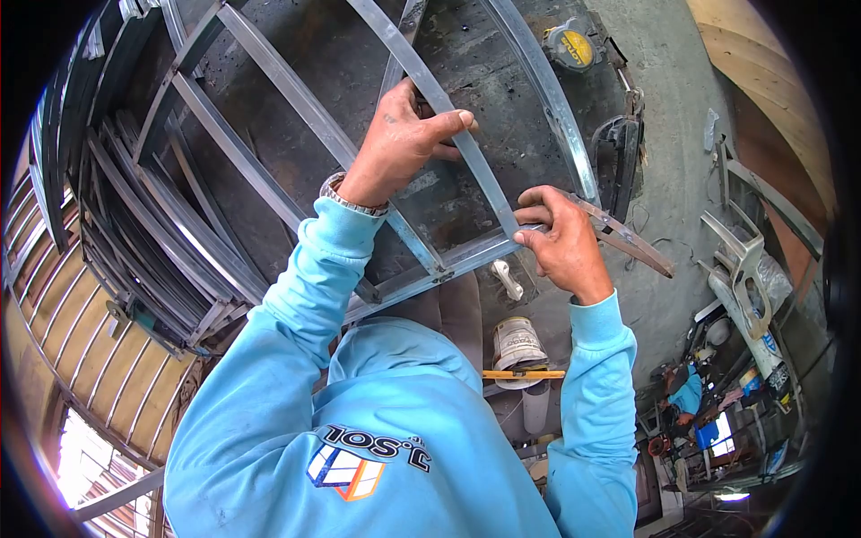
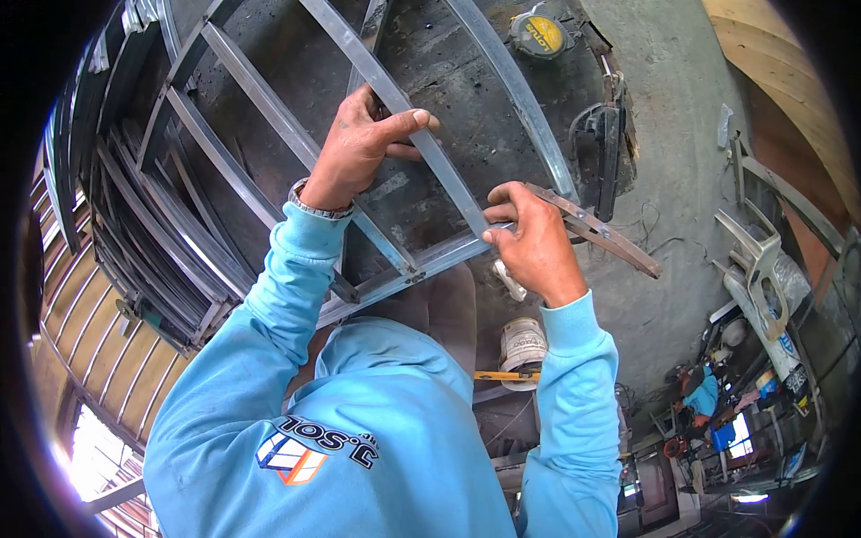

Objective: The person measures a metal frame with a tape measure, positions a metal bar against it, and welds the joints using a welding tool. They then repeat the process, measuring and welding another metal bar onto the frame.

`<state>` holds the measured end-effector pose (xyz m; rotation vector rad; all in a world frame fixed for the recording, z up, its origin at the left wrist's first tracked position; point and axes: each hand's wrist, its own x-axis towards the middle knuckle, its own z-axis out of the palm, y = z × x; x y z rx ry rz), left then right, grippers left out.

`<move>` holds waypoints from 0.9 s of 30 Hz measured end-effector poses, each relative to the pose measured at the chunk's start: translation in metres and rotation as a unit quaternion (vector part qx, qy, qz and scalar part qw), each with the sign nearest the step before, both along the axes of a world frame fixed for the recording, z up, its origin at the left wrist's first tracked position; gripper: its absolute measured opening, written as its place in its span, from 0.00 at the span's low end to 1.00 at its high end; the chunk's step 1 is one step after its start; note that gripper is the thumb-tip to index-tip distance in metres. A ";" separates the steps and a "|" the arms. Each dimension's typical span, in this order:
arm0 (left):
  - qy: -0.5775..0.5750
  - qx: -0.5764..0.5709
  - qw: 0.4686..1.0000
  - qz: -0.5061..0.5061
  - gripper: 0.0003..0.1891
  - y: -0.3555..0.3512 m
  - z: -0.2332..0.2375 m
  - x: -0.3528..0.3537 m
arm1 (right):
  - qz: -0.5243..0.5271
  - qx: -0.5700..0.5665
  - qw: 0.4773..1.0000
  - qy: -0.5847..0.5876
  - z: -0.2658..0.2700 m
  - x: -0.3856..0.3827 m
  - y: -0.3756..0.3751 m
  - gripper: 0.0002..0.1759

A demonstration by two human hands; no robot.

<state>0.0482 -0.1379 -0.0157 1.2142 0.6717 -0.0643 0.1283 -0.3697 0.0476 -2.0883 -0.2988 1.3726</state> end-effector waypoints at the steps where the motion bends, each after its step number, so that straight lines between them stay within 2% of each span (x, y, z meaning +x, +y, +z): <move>1: 0.000 0.000 1.000 0.000 0.29 0.000 0.000 0.000 | 0.000 0.000 1.000 0.000 0.000 0.000 0.000 0.21; 10: -0.001 0.000 1.000 0.003 0.28 0.000 0.005 0.001 | -0.007 -0.016 1.000 0.014 0.003 0.003 0.001 0.22; 13: 0.003 0.000 1.000 -0.001 0.29 0.000 0.004 0.001 | -0.006 0.009 1.000 -0.001 0.003 0.001 0.000 0.21; 15: -0.001 -0.005 1.000 0.003 0.30 0.000 0.005 0.001 | -0.053 -0.017 0.997 0.055 0.010 0.002 0.003 0.21; 19: 0.003 0.008 1.000 0.001 0.30 0.000 0.003 0.000 | -0.076 0.015 0.996 0.047 0.011 -0.007 -0.007 0.20; 22: -0.005 0.005 1.000 0.001 0.30 0.000 0.003 0.001 | -0.088 0.073 0.993 -0.004 0.018 -0.013 -0.019 0.18; 24: -0.010 -0.012 1.000 0.006 0.29 0.000 0.000 0.001 | -0.172 0.104 0.977 -0.076 0.026 -0.018 -0.026 0.16; 25: -0.011 -0.012 1.000 0.005 0.29 0.000 0.000 0.001 | -0.173 0.103 0.976 -0.077 0.032 -0.021 -0.031 0.16; 27: -0.007 -0.023 1.000 0.013 0.27 0.000 0.001 0.001 | -0.186 0.149 0.948 -0.212 0.048 -0.024 -0.042 0.13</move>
